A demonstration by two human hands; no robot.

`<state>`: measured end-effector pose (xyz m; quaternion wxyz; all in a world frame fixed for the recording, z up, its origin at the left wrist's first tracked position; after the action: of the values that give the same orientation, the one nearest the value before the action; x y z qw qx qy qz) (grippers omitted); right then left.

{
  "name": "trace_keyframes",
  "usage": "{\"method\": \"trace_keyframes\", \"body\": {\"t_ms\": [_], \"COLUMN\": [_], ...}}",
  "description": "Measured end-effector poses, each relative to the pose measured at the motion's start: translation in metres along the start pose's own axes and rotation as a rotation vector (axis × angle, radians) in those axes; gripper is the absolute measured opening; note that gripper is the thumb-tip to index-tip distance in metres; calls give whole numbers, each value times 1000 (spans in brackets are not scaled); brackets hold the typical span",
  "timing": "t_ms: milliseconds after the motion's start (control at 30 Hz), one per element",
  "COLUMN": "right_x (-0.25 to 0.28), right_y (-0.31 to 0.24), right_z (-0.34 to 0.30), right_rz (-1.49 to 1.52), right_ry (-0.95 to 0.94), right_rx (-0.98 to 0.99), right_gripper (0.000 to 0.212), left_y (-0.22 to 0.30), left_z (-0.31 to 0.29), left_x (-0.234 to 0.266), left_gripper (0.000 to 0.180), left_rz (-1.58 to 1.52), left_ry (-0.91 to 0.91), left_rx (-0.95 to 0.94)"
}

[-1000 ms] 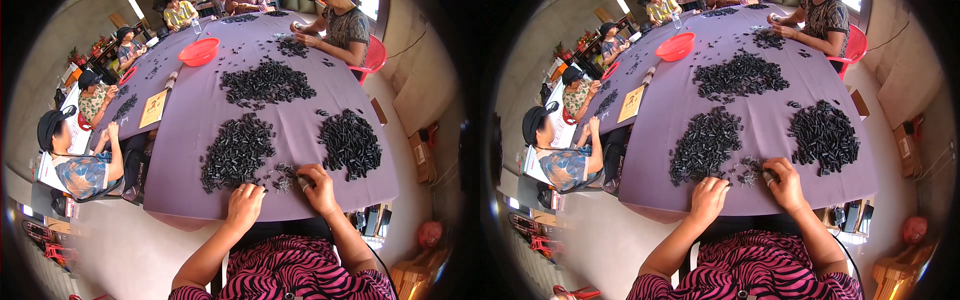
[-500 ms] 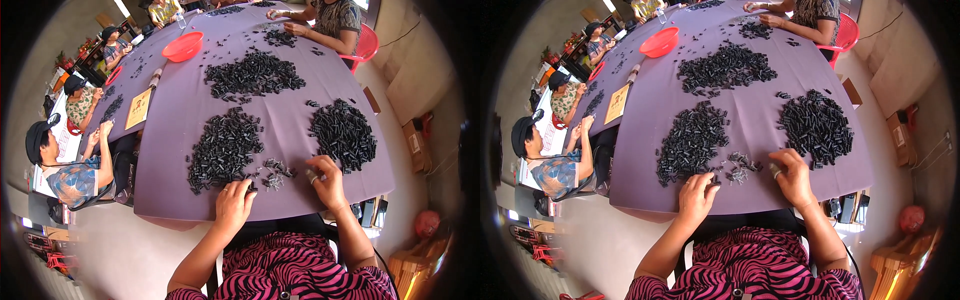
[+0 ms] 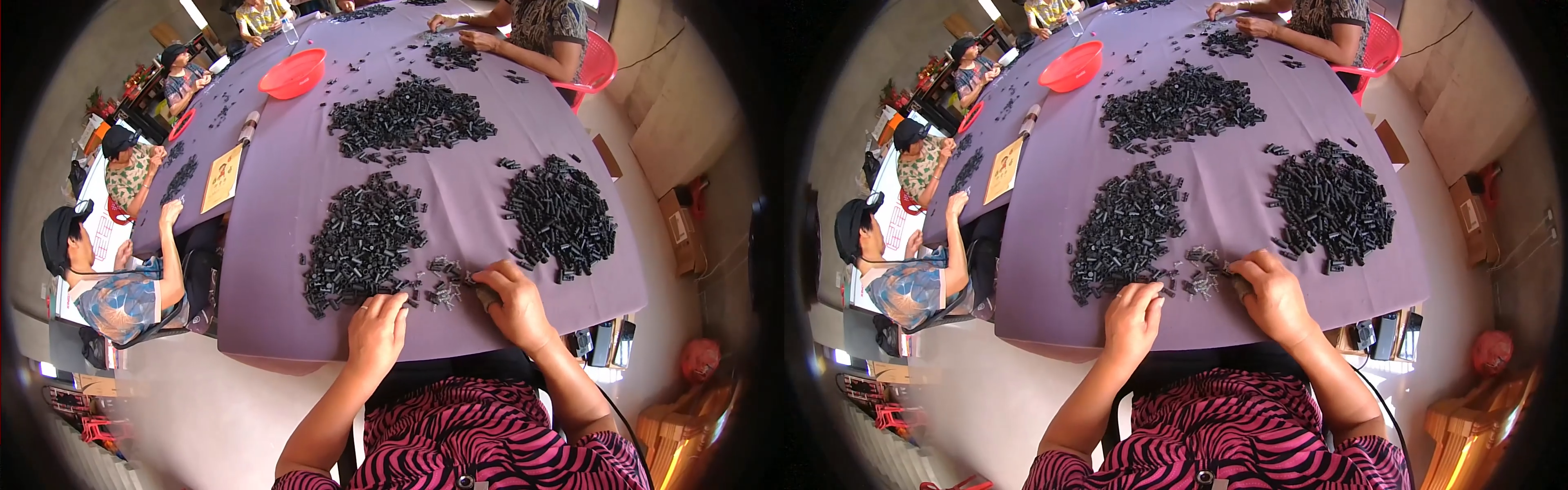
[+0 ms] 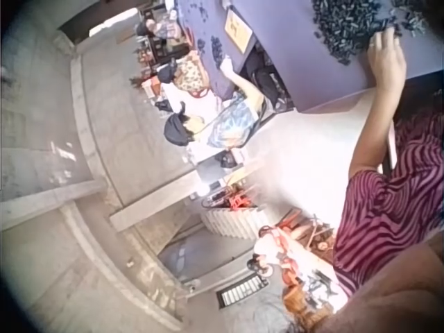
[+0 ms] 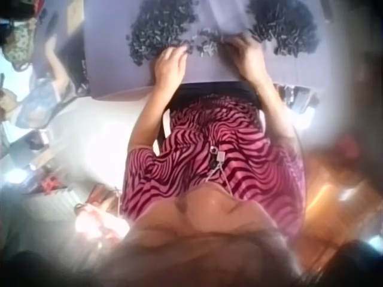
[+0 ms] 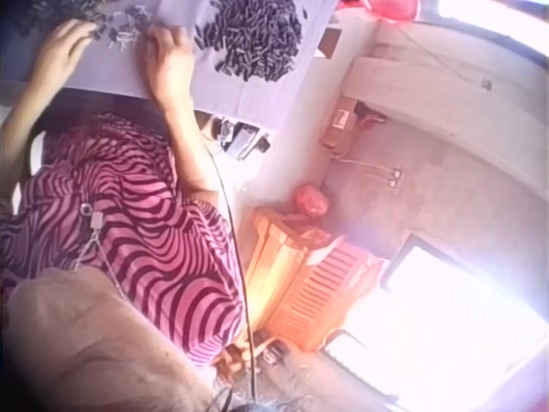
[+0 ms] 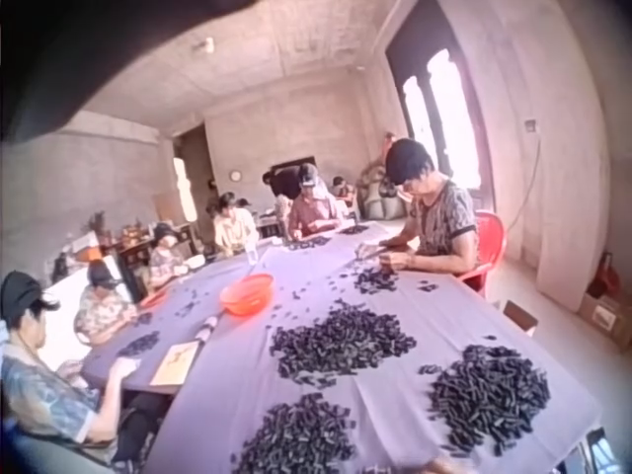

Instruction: The person sorts small plastic parts and springs on a table and assembles the components together by hand.

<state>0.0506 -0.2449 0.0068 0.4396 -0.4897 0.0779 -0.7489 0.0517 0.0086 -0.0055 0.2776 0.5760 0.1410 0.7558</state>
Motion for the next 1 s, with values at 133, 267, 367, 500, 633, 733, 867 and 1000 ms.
{"method": "trace_keyframes", "body": {"t_ms": [133,267,367,500,633,733,867,1000], "right_x": [-12,-28,-35,-37,-56,-58,-44,-27], "right_y": [-16,-20,-17,-20,-21,-19,-3,1], "right_z": [13,30,31,40,53,56,52,51], "right_rz": [3,3,-23,-43,-35,-76,-145,-102], "right_ry": [-25,-23,-86,-147,-133,-144,-105,-109], "right_rx": [119,174,205,147,228,221,135,165], "right_gripper": [35,30,22,30,27,22,20,18], "left_y": [6,14,10,5,5,4,0,-3], "left_z": [2,7,5,1,1,0,-2,-3], "left_x": [1,-3,-5,0,1,1,2,0], "left_gripper": [20,17,12,9,8,9,10,10], "left_rz": [-13,-6,19,17,38,47,17,2], "left_ry": [-8,-11,-15,-9,-9,-22,-14,33], "left_rx": [-23,-53,-70,-38,-60,-57,-46,-47]}}
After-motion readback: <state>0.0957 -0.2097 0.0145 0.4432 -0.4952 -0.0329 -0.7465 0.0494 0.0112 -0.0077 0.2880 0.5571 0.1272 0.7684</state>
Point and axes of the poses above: each hand's wrist, its own z-axis towards the middle knuckle, its own x-axis out of the back of the hand, y = z × x, the point moved 1 cm from there along z, towards the middle knuckle, and after that the axes turned 15 degrees about x, right-handed, at the moved point
